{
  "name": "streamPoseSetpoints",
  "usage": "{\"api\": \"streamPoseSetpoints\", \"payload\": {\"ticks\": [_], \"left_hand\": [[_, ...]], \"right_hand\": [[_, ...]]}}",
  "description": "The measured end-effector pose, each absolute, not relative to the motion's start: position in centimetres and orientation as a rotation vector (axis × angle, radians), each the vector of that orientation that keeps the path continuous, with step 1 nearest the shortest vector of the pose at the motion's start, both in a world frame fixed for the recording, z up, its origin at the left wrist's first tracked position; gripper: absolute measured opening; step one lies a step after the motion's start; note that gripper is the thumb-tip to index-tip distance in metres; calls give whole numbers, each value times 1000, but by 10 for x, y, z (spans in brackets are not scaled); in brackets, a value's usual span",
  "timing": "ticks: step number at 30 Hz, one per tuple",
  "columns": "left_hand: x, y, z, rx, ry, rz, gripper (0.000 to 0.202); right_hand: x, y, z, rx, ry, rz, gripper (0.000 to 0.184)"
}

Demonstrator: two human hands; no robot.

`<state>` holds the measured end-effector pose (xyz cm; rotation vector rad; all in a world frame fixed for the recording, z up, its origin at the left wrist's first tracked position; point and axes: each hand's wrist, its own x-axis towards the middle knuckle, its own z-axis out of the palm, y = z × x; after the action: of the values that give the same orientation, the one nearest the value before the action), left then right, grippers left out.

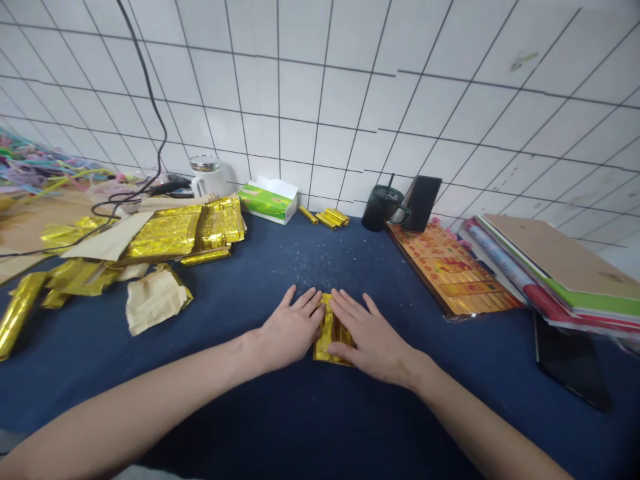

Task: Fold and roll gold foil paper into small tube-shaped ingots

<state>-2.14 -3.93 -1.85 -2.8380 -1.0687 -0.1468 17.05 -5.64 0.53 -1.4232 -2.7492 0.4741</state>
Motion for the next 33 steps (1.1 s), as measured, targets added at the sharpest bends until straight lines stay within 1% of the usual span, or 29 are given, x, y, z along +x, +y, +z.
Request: {"api": "streamPoseSetpoints", "payload": {"ticks": [2, 11, 22, 29, 33], "left_hand": [[-22, -39, -19, -2842, -1059, -153, 41], [-23, -38, -19, -2821, -1053, -187, 38], [-23, -37, -20, -2844, -1043, -235, 39], [-28, -28, -16, -2819, -1099, -269, 36], [-29, -26, -16, -2931, -1005, -257, 35]], "right_hand": [[166, -54, 1, -1412, -2775, 484, 74], [201, -56, 3, -1536, -2821, 532, 68], [198, -59, 0, -1562, -2812, 419, 66], [189, -48, -9, -1575, -2732, 370, 69], [189, -45, -10, -1572, -2729, 330, 68]]}}
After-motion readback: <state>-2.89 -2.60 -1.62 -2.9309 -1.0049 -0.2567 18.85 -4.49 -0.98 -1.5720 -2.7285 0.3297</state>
